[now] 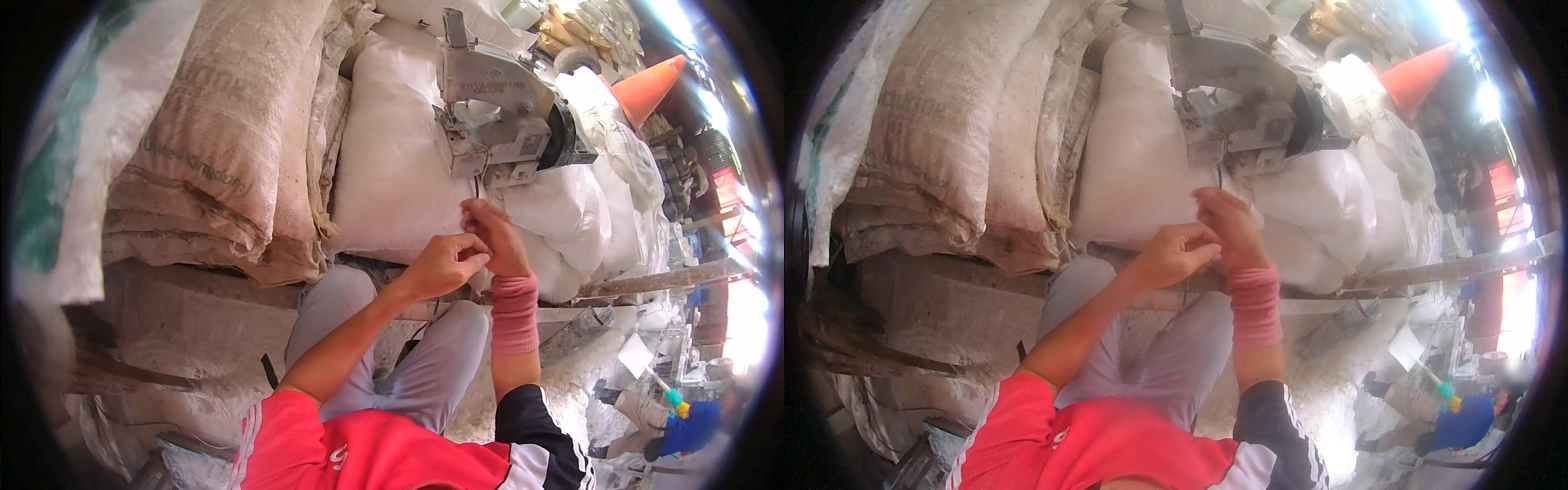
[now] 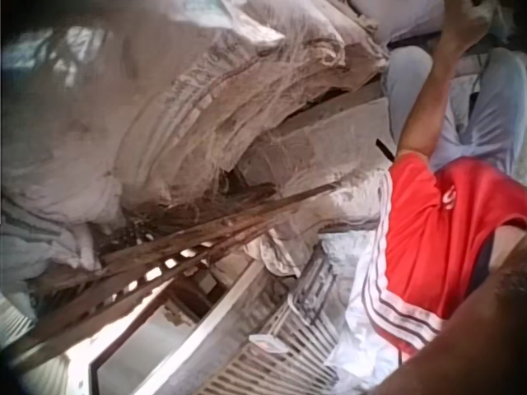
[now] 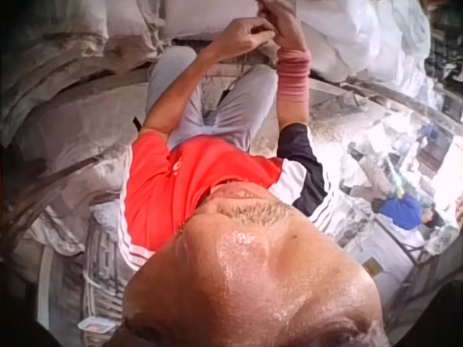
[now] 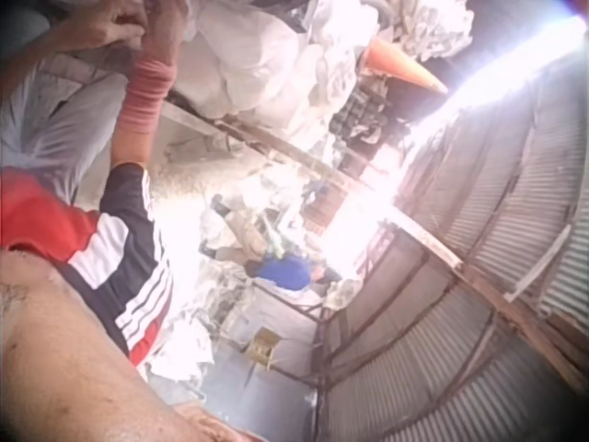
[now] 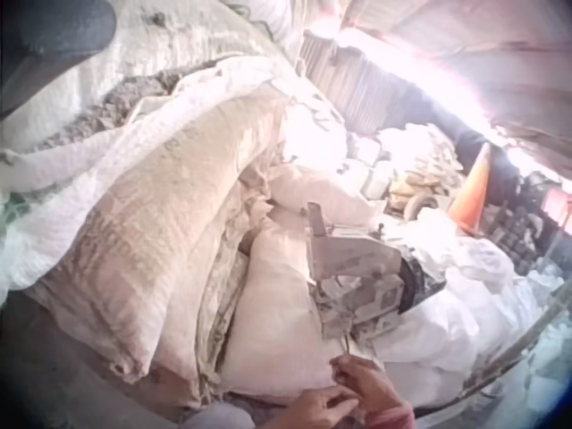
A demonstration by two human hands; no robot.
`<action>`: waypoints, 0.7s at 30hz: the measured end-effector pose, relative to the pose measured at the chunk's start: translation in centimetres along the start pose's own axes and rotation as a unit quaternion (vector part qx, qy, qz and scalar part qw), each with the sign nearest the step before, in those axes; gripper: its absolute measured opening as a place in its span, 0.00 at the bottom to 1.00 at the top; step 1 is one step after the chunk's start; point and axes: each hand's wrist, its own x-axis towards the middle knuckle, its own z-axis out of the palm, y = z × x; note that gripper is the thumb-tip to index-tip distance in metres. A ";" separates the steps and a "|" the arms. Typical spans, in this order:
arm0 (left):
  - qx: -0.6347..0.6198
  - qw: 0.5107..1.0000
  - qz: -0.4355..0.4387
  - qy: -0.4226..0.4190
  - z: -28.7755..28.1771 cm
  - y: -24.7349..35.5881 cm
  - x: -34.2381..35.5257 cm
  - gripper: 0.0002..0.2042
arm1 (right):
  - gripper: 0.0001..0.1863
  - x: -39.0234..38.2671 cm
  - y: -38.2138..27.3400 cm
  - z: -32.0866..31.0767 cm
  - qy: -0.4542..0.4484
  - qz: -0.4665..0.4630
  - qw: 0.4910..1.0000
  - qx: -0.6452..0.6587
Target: The person threads an industrial handheld sewing machine and checks the needle mechanism while sitting among large white sacks.
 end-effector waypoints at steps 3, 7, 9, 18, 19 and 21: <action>-0.120 0.992 0.041 -0.018 1.1 0.4 0.4 0.08 | 0.11 0.0 -2.8 -2.2 0.122 0.117 0.926 0.338; 0.087 0.952 0.270 0.118 1.3 2.9 0.4 0.08 | 0.12 0.4 -7.5 -4.5 0.162 -0.001 0.957 0.240; 0.238 0.877 0.358 0.215 0.6 4.9 -0.8 0.10 | 0.13 0.3 -10.0 -4.5 0.179 -0.018 0.963 0.202; -0.420 0.903 0.065 -0.056 -3.1 2.8 -7.8 0.09 | 0.13 -3.7 -15.8 -2.9 0.058 0.001 0.993 0.099; -0.311 0.950 -0.018 -0.024 -4.5 2.5 -9.1 0.10 | 0.12 -5.0 -15.7 -2.4 0.024 0.065 0.997 0.028; -0.194 0.975 -0.105 0.007 -4.7 3.2 -9.6 0.12 | 0.09 -6.5 -15.2 -0.2 0.003 0.145 0.989 0.019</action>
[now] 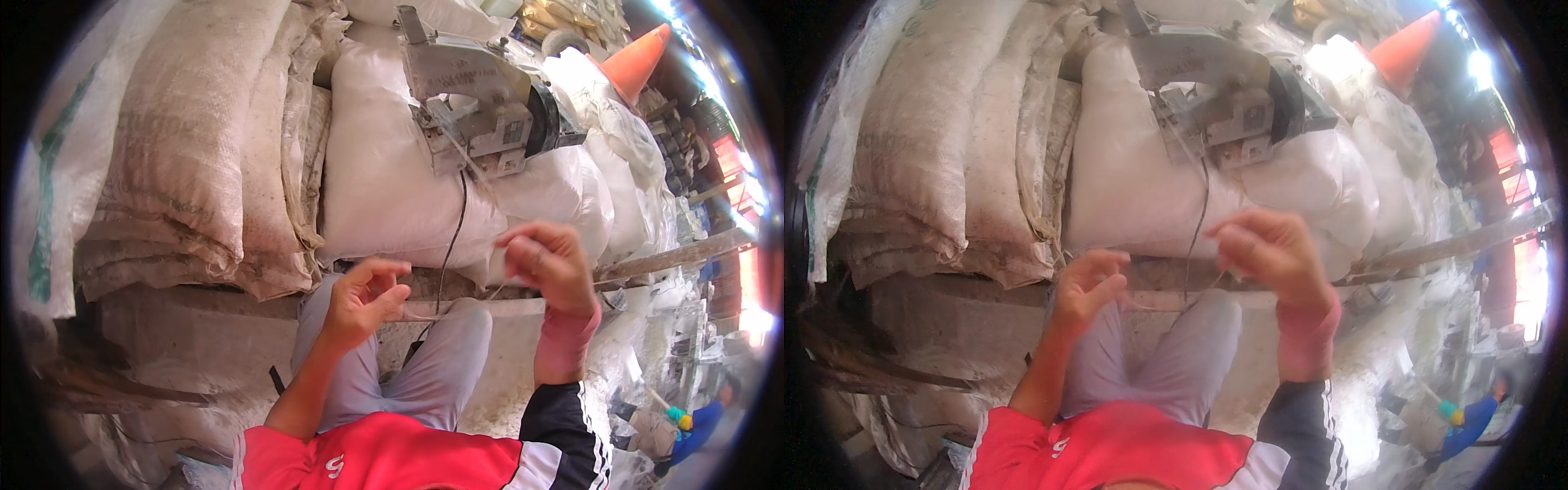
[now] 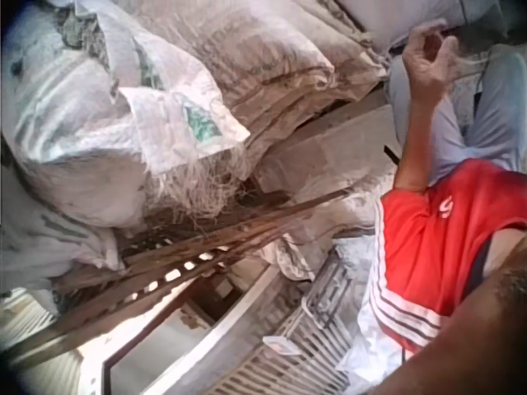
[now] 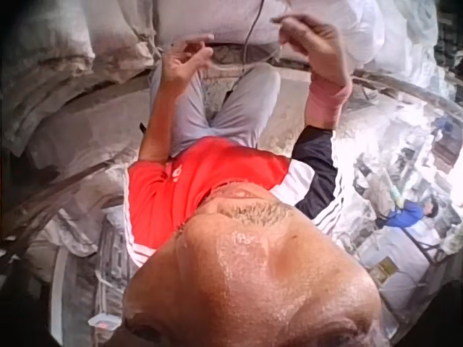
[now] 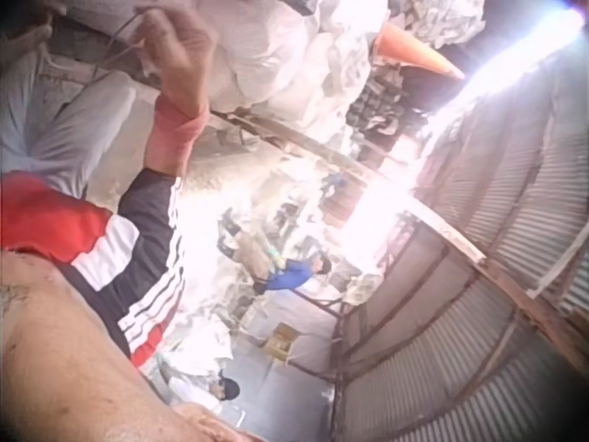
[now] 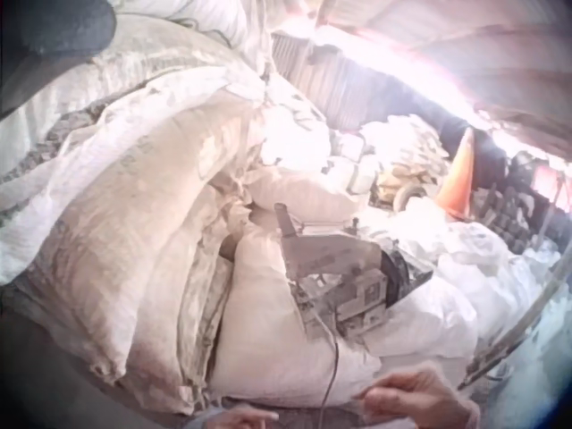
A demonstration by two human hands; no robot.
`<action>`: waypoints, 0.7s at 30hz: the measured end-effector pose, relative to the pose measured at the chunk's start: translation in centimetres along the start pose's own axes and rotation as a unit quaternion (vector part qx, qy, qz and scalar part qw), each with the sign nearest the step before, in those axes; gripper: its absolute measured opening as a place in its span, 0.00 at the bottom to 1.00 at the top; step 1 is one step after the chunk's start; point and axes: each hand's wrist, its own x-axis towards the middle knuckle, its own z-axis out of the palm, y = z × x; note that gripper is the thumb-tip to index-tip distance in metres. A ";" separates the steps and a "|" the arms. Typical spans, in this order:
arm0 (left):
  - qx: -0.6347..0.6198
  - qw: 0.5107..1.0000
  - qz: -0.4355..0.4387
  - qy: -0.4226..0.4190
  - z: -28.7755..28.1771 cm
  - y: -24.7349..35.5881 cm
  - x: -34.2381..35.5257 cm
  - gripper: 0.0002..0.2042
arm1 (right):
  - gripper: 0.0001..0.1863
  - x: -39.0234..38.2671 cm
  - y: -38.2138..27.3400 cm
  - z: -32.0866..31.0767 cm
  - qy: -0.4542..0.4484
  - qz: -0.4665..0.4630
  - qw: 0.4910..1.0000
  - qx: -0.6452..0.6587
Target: The person threads an industrial handheld sewing machine and checks the needle mechanism while sitting among large white sacks.
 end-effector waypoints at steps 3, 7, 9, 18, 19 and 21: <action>0.587 0.702 0.390 0.102 6.0 3.8 1.2 0.15 | 0.08 -1.5 4.3 2.0 -0.003 0.004 1.000 -0.030; 0.733 0.585 0.346 -0.033 5.6 4.1 4.3 0.15 | 0.08 -3.4 5.9 2.0 -0.053 -0.078 0.986 -0.136; 0.750 0.580 0.309 -0.066 4.3 4.9 4.1 0.12 | 0.08 -4.1 6.5 1.5 -0.005 -0.024 0.993 -0.111; 0.714 0.600 0.358 -0.039 3.7 3.8 5.3 0.05 | 0.07 -6.8 9.9 -1.7 -0.031 0.034 0.997 -0.056; 0.726 0.593 0.349 -0.020 3.1 4.2 4.9 0.06 | 0.07 -7.4 10.3 -2.3 -0.028 0.039 0.998 -0.048; 0.747 0.577 0.329 0.008 1.7 5.1 4.4 0.05 | 0.07 -8.5 11.4 -3.1 -0.005 0.051 0.998 -0.031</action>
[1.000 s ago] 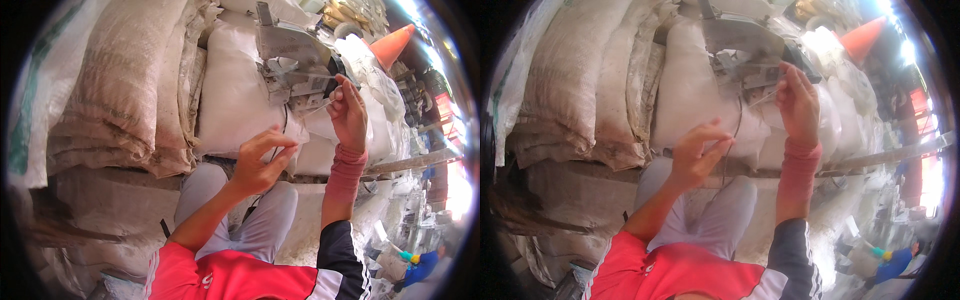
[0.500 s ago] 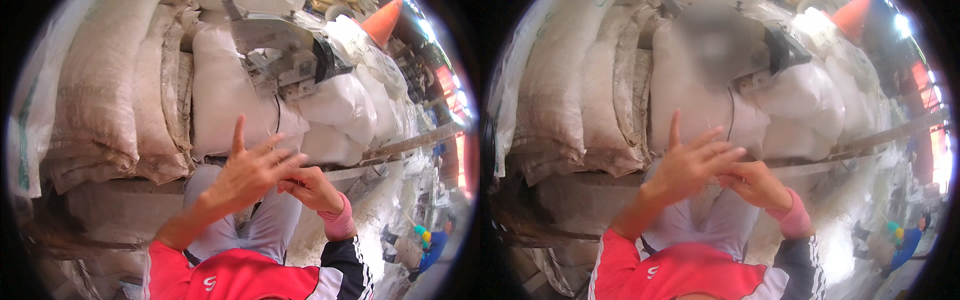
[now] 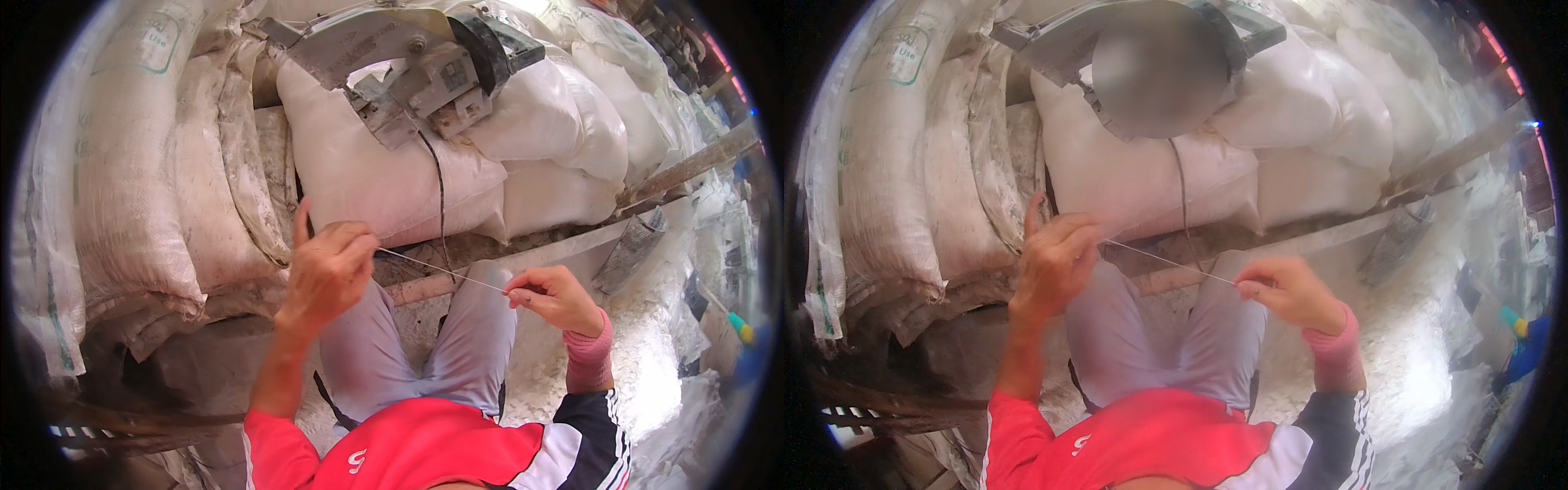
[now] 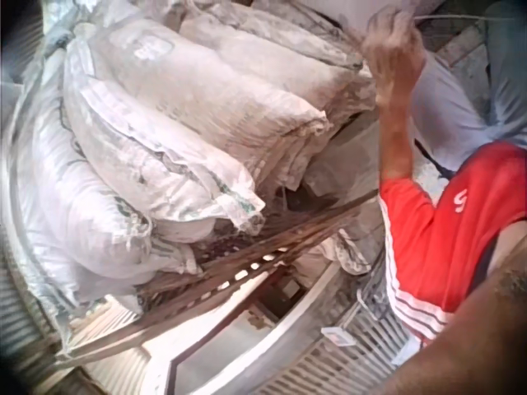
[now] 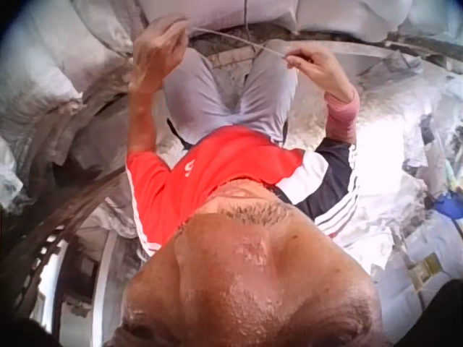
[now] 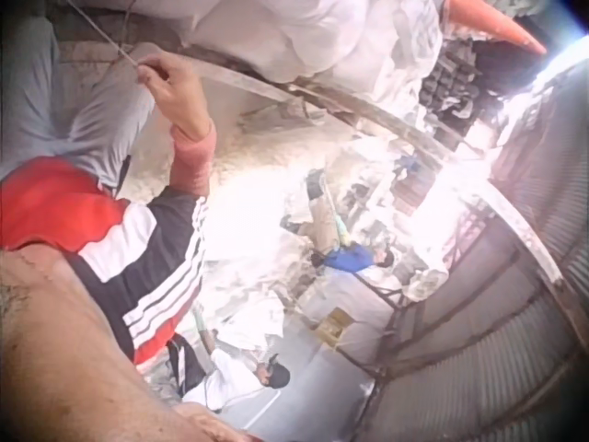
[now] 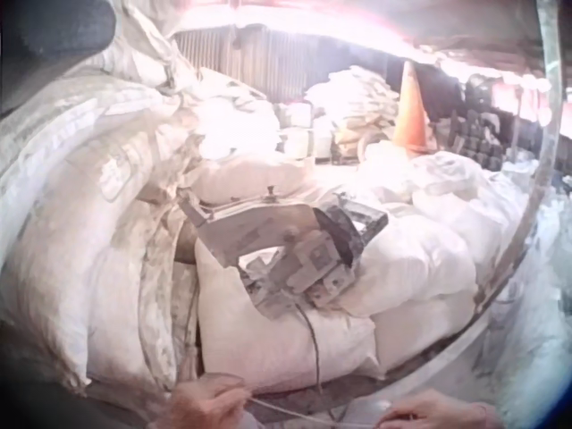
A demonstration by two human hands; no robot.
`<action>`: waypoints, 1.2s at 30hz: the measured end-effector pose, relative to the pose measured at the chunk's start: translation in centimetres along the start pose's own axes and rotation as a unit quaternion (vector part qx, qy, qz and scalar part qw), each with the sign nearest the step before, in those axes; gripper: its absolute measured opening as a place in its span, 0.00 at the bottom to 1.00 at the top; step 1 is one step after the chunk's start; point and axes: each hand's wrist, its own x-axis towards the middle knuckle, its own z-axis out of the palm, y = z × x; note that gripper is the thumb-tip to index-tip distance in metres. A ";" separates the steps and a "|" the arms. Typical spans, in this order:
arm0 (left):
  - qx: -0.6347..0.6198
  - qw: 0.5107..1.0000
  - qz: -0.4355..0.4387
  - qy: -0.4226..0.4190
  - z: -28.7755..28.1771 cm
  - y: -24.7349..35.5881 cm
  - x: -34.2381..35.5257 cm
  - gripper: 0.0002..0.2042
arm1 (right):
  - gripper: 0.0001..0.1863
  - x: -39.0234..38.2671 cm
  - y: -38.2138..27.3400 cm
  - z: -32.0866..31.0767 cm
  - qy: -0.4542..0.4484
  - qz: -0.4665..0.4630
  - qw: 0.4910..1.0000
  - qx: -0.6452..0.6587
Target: The person threads an industrial handheld sewing machine and checks the needle mechanism while sitting among large white sacks.
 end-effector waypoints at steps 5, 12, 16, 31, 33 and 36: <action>0.044 0.994 -0.070 -0.075 0.0 -2.1 -2.0 0.05 | 0.07 -0.4 1.6 0.1 0.040 0.017 0.999 0.021; 0.078 0.995 -0.053 -0.029 -0.5 2.7 0.1 0.12 | 0.07 2.7 -0.3 1.2 0.094 -0.111 0.980 -0.134; -0.015 0.998 -0.052 0.020 0.4 1.5 0.9 0.15 | 0.07 4.8 -0.2 1.3 0.071 -0.152 0.983 -0.075; -0.202 0.924 -0.325 0.017 4.3 -1.2 -5.5 0.07 | 0.22 13.9 8.6 11.6 0.147 0.014 0.979 -0.139; -0.230 0.915 -0.331 0.016 4.7 -0.7 -5.6 0.07 | 0.24 19.7 11.8 16.8 0.166 0.090 0.971 -0.146; -0.264 0.906 -0.330 0.027 4.7 0.5 -5.8 0.06 | 0.24 24.0 14.5 20.5 0.194 0.080 0.977 -0.033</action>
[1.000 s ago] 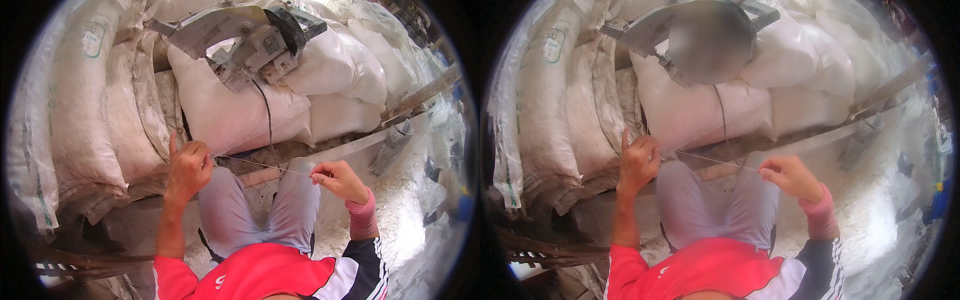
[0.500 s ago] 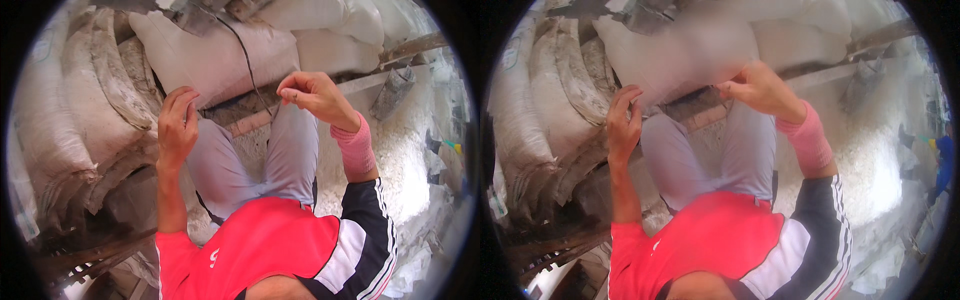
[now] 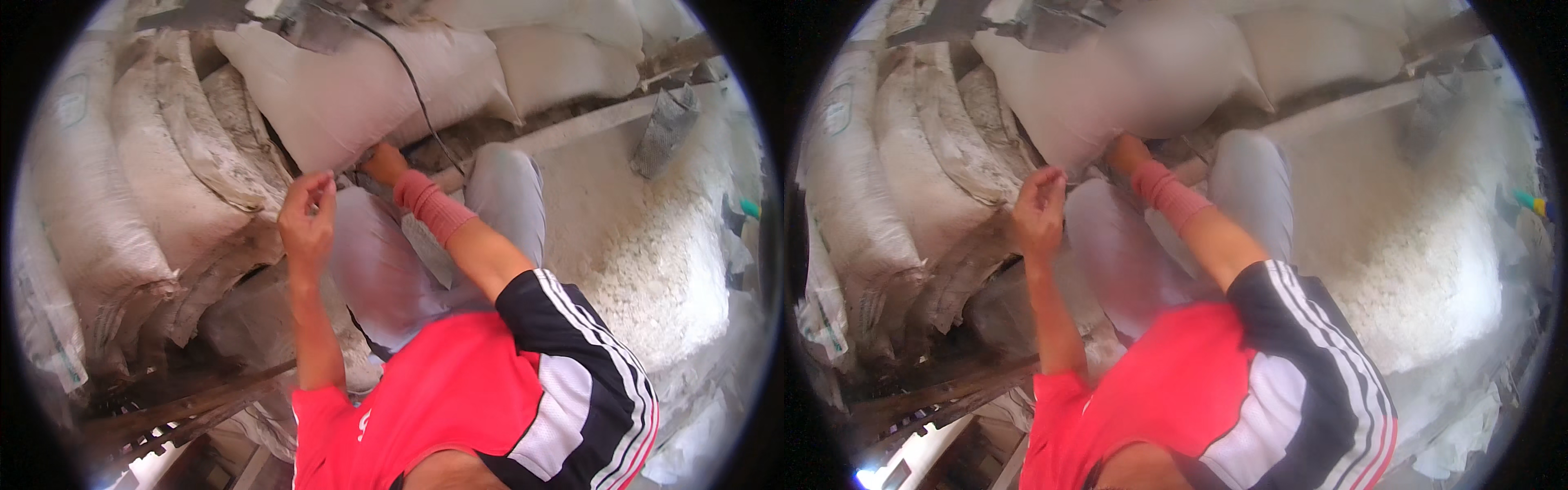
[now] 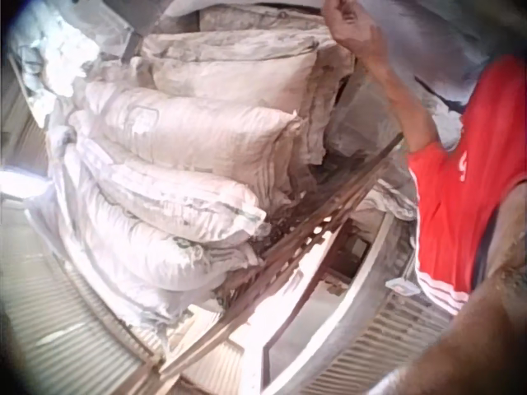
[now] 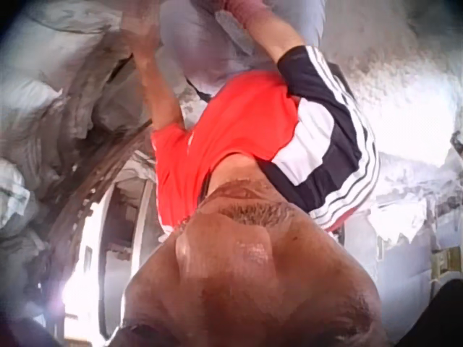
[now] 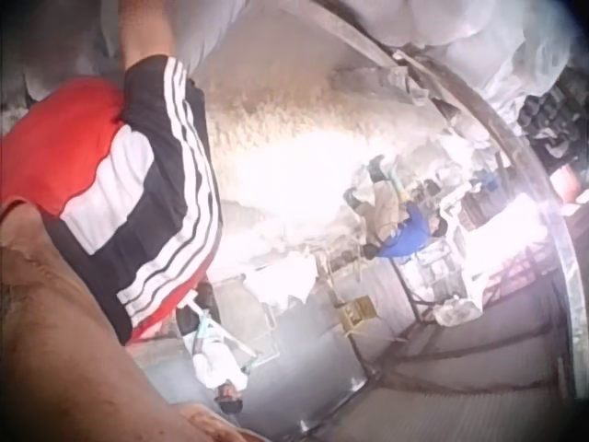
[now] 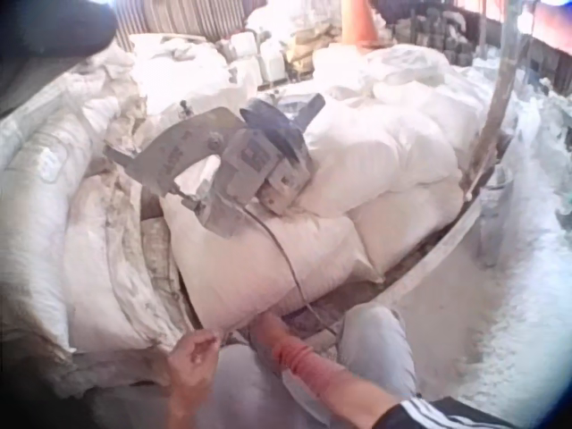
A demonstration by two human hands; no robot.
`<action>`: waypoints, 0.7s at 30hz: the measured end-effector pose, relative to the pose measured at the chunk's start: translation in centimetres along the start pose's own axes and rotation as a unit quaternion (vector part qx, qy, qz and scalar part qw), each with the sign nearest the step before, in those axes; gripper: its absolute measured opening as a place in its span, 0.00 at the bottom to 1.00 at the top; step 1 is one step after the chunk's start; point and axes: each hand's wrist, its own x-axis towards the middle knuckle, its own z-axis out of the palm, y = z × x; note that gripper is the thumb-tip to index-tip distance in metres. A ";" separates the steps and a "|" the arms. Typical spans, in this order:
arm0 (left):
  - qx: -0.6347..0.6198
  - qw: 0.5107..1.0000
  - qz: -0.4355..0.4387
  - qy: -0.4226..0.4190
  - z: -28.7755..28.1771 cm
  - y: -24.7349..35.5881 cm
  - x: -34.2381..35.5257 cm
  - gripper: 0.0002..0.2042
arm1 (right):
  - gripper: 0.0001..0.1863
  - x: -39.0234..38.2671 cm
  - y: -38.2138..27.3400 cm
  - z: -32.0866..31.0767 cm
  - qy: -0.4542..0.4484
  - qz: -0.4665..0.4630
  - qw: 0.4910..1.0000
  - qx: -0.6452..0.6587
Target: The person threads an industrial handheld sewing machine and checks the needle mechanism while sitting among large white sacks.
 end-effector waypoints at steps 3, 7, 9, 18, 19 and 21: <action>-0.018 1.000 -0.005 0.009 -0.4 0.3 -0.4 0.05 | 0.20 2.6 1.5 1.4 0.038 -0.088 0.987 0.130; 0.016 0.999 -0.025 0.014 -3.6 -1.1 -2.1 0.09 | 0.15 -1.8 -1.6 -1.7 -0.033 -0.045 0.997 -0.053; 0.025 0.999 0.036 -0.005 -2.6 0.1 -1.1 0.10 | 0.12 -4.8 -2.6 -5.4 0.032 -0.140 0.987 -0.076; 0.125 0.926 0.015 -0.356 -1.2 6.1 2.3 0.10 | 0.10 -13.8 -13.1 -18.7 -0.118 -0.125 0.984 -0.036; 0.119 0.925 0.031 -0.359 -1.7 6.7 2.3 0.09 | 0.10 -14.3 -13.9 -19.8 -0.122 -0.112 0.985 -0.038; 0.093 0.943 0.033 -0.318 -2.9 8.1 2.0 0.08 | 0.11 -15.0 -15.5 -21.6 -0.179 -0.031 0.983 -0.018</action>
